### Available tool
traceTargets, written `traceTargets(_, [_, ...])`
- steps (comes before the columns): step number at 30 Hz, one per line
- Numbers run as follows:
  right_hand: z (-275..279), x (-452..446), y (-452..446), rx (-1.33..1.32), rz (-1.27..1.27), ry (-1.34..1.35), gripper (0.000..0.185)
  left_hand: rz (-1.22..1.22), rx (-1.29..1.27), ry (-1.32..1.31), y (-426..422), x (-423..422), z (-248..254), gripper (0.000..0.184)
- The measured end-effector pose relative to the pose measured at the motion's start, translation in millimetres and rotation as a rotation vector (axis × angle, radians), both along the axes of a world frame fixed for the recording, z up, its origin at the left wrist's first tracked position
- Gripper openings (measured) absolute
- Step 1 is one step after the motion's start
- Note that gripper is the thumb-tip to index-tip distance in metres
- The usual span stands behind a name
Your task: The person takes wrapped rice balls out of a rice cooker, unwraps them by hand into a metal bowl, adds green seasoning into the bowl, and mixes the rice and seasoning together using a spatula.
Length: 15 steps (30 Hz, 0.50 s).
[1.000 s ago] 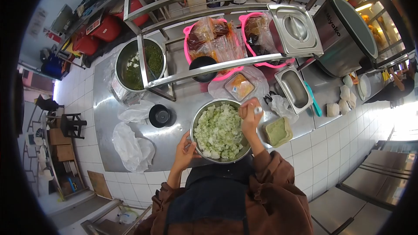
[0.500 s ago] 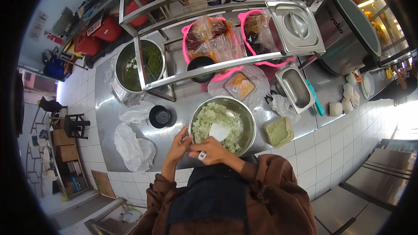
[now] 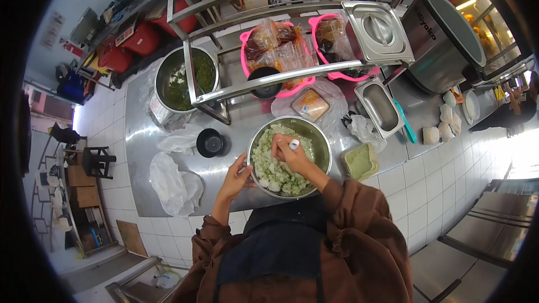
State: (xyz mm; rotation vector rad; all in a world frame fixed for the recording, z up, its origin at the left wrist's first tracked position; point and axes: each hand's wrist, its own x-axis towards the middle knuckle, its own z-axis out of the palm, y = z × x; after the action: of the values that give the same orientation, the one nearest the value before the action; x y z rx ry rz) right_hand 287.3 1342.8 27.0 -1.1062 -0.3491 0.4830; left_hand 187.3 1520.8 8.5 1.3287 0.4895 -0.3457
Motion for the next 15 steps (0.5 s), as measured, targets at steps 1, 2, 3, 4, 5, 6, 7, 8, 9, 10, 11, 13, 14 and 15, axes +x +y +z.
traceTargets(1, [5.6,1.5,-5.4,0.003,0.052,0.025,0.044,0.003,0.004,0.007,-0.5,-0.2,0.8,0.049])
traceTargets(2, [13.2,5.0,-10.0,0.004,0.107,0.047,0.045,0.003,0.008,-0.007,-1.8,0.5,2.7,0.049])
traceTargets(3, [21.9,5.7,-14.4,-0.015,0.057,0.023,0.047,0.008,0.008,-0.006,-3.6,-1.1,5.3,0.049])
traceTargets(4, [28.9,9.0,-18.7,-0.011,0.063,0.019,0.047,0.016,0.007,0.002,-4.4,-3.5,6.6,0.049])
traceTargets(5, [34.2,11.6,-22.8,0.007,0.008,0.001,0.047,0.019,-0.022,-0.002,-4.0,-4.1,5.1,0.049])
traceTargets(6, [36.1,13.3,-23.5,0.025,-0.048,-0.016,0.048,0.027,-0.021,-0.001,-3.9,-3.7,3.9,0.049])
traceTargets(7, [29.6,10.9,-20.9,-0.076,-0.088,-0.113,0.048,0.029,-0.014,-0.005,-4.9,-1.8,2.9,0.049])
traceTargets(8, [20.7,3.7,-17.5,-0.076,-0.080,-0.107,0.048,0.030,-0.006,-0.004,-5.4,-3.9,3.1,0.049])
traceTargets(9, [13.7,-3.7,-13.1,-0.151,-0.045,-0.123,0.048,0.034,-0.006,0.001,-5.1,-6.4,3.0,0.049])
traceTargets(10, [8.8,-3.5,-10.8,-0.224,-0.010,-0.150,0.048,0.037,-0.024,0.004,-5.1,-3.9,1.9,0.049])
traceTargets(11, [19.1,-3.6,-10.6,-0.225,0.041,-0.074,0.047,0.035,-0.041,0.011,-4.9,-2.7,1.5,0.048])
traceTargets(13, [19.4,1.1,-23.4,-0.160,0.004,-0.127,0.047,0.030,-0.026,0.001,-3.6,-7.8,3.9,0.048])
traceTargets(14, [20.7,9.1,-28.7,-0.098,-0.024,-0.182,0.047,0.034,-0.015,-0.009,-3.9,-4.1,3.9,0.048])
traceTargets(15, [20.8,12.5,-29.7,-0.105,-0.016,-0.185,0.047,0.041,-0.022,-0.012,-4.4,-2.2,2.5,0.048])
